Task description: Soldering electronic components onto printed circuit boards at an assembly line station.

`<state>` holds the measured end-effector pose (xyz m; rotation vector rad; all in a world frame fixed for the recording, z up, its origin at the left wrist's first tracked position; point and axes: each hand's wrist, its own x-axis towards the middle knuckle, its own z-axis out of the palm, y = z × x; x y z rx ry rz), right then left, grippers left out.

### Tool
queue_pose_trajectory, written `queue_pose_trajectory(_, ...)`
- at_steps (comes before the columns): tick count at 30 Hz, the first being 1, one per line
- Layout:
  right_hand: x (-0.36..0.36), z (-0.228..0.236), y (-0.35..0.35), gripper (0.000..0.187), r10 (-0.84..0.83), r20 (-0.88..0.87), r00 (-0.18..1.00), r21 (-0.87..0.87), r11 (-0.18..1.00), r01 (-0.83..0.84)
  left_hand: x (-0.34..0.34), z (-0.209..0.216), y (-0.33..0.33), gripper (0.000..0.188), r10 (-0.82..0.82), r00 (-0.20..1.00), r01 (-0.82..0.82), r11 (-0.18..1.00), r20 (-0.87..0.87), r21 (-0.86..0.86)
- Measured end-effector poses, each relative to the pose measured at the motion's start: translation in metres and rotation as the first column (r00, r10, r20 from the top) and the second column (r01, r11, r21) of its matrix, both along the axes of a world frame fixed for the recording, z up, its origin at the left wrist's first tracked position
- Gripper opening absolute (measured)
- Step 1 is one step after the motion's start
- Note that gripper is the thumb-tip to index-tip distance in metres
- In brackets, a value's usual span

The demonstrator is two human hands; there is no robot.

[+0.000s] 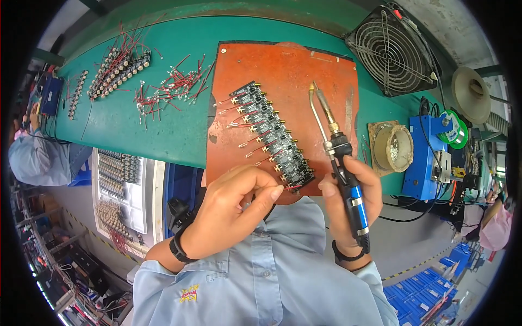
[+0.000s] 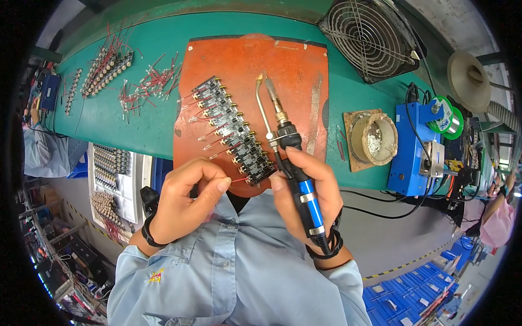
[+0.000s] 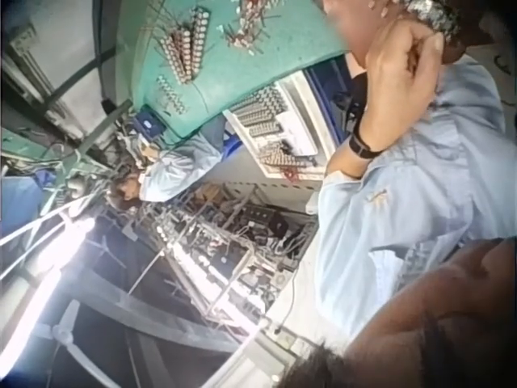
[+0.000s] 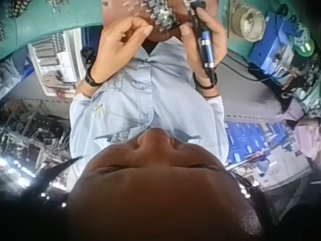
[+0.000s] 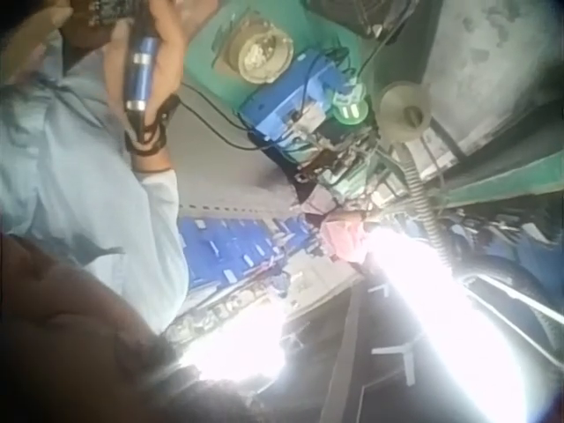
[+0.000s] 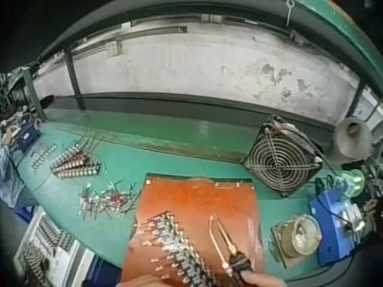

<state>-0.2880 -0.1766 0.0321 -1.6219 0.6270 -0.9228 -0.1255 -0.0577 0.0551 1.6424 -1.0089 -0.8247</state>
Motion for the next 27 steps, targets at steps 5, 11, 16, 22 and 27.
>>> queue_pose_trajectory(5, 0.0006, 0.0043, -0.0035, 0.047, 0.111, -0.016, 0.994, -0.037, 0.993, -0.112, 0.0, -0.0027, -0.0011, 0.011, -0.021, 0.999, 0.021, 1.0, 0.043, -0.015)
queue_pose_trajectory(11, 0.0052, 0.0046, -0.0038, 0.045, 0.221, -0.078, 0.972, -0.141, 0.963, -0.23, -0.0008, -0.0084, -0.0035, 0.01, -0.085, 0.991, 0.096, 0.99, 0.104, -0.105)
queue_pose_trajectory(16, 0.0032, 0.0056, -0.0031, 0.044, 0.189, -0.129, 0.973, -0.167, 0.964, -0.209, -0.0041, -0.0087, -0.0037, 0.008, -0.101, 0.985, 0.125, 0.978, 0.14, -0.169)
queue_pose_trajectory(22, 0.004, 0.0037, 0.0004, 0.042, 0.162, -0.149, 0.976, -0.191, 0.963, -0.189, -0.0043, -0.0048, -0.0025, 0.008, -0.094, 0.99, 0.106, 0.988, 0.106, -0.11)
queue_pose_trajectory(27, 0.0036, 0.0017, 0.0026, 0.041, 0.071, -0.14, 0.988, -0.184, 0.978, -0.096, -0.0052, -0.0029, -0.0024, 0.009, -0.041, 0.999, 0.043, 0.996, 0.032, -0.081)
